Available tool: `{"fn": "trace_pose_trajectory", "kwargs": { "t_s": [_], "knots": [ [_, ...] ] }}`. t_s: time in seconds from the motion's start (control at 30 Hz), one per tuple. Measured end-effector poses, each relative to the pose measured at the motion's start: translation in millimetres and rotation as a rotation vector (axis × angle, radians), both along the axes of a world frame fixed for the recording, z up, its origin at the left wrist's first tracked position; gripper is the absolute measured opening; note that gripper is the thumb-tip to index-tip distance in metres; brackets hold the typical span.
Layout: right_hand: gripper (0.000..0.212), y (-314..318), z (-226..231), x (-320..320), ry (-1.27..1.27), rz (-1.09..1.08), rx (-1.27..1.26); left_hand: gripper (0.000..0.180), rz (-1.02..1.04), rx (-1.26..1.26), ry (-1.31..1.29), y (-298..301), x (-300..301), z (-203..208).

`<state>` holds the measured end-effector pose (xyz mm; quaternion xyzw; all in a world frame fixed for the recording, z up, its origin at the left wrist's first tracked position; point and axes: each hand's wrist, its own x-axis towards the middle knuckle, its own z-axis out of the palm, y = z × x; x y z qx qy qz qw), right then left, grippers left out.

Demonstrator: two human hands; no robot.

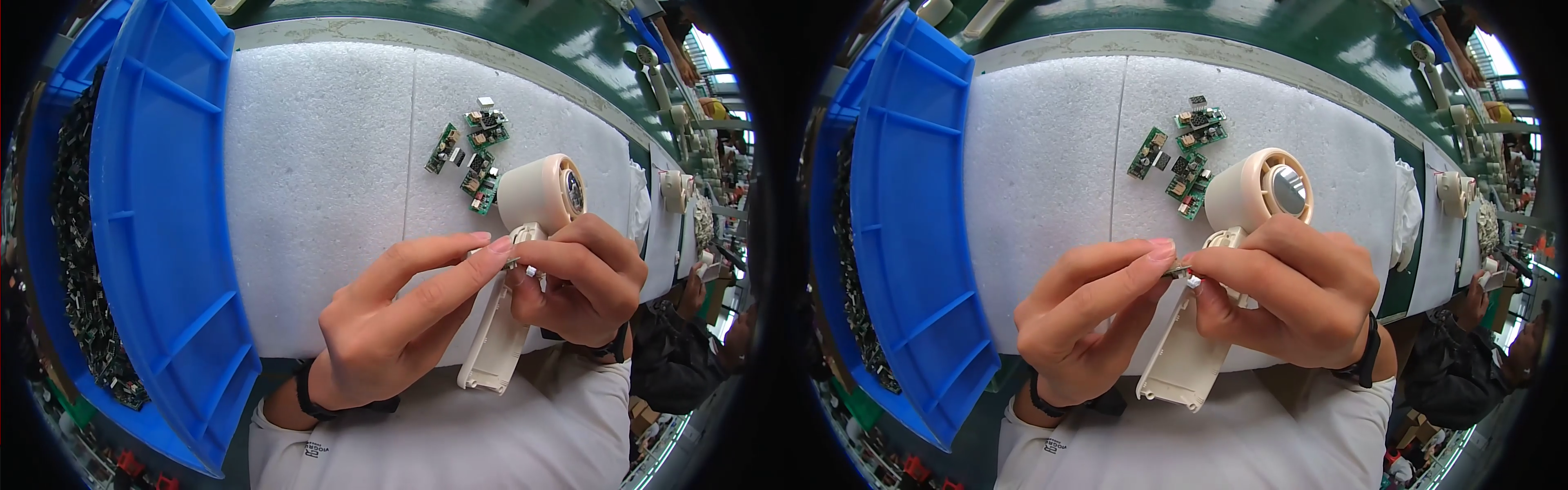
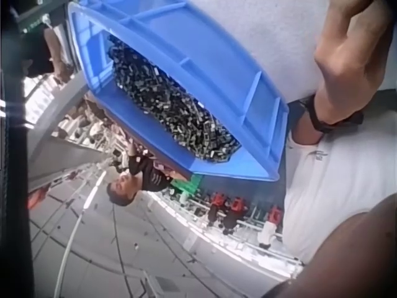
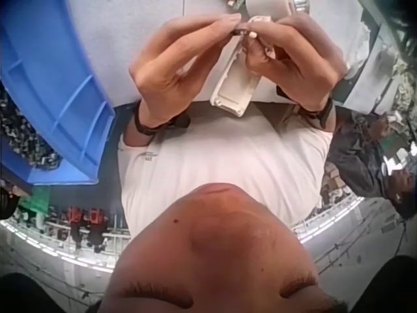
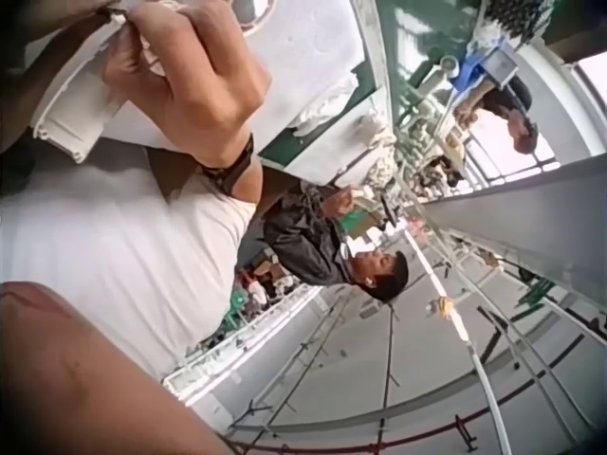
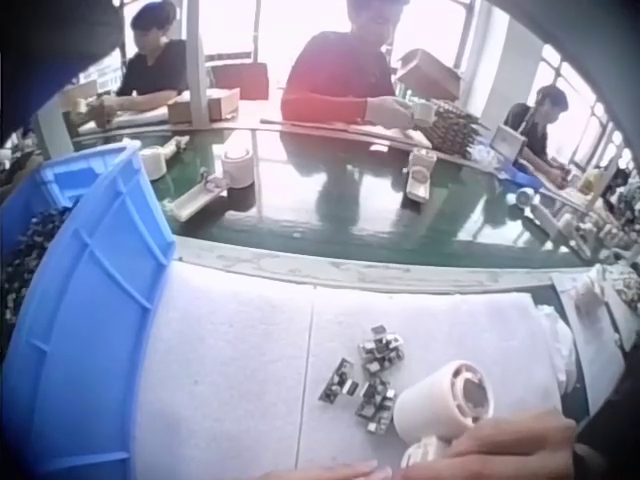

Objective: The person picks up a circuit board and a fan housing, connects a wire to the board, and fits the board into the housing. They then set the assembly down and repeat the process with another set of components.

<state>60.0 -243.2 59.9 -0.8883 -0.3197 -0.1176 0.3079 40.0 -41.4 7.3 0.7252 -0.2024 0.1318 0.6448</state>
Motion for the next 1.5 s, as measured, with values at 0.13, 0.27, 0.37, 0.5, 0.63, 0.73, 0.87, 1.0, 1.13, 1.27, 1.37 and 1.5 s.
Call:
{"fn": "trace_pose_trajectory", "kwargs": {
  "t_s": [0.13, 0.27, 0.37, 0.5, 0.63, 0.73, 0.87, 1.0, 1.13, 1.27, 1.37, 1.5],
  "knots": [
    [0.027, 5, 3, -2, 0.016, -0.091, -0.025, 0.043, 0.037, 0.024, -0.030, -2, 0, 1],
    [0.028, 3, 3, -3, 0.025, -0.077, -0.022, 0.046, 0.016, 0.017, -0.038, -1, 0, -1],
    [0.028, 2, 2, -2, 0.018, -0.067, -0.019, 0.047, 0.006, 0.035, -0.056, 0, 0, -1],
    [0.029, 1, -1, -6, 0.035, -0.071, 0.019, 0.041, 0.034, 0.114, -0.125, -2, -3, -1],
    [0.029, -1, 6, -12, 0.119, -0.098, 0.096, 0.030, 0.125, 0.193, -0.235, -14, -9, 3],
    [0.023, 1, 10, -16, 0.253, -0.135, 0.172, 0.026, 0.218, 0.215, -0.310, -28, -7, 2],
    [0.011, 2, 5, -18, 0.466, -0.188, 0.341, 0.023, 0.328, 0.266, -0.424, -37, -3, -6],
    [0.007, 0, 0, -19, 0.543, -0.190, 0.443, 0.019, 0.485, 0.274, -0.476, -47, -6, -8],
    [0.006, -11, 2, -14, 0.502, -0.163, 0.299, 0.021, 0.390, 0.169, -0.302, -36, -7, -7],
    [0.010, -9, 9, -13, 0.479, -0.121, 0.231, 0.030, 0.074, -0.159, 0.004, -10, -4, -2],
    [0.013, -5, 12, -13, 0.475, -0.147, 0.221, 0.040, -0.049, -0.234, 0.189, -3, -6, 1],
    [0.014, -10, 6, -10, 0.514, -0.154, 0.328, 0.037, -0.053, -0.331, 0.304, -12, -7, 0]
  ]
}}
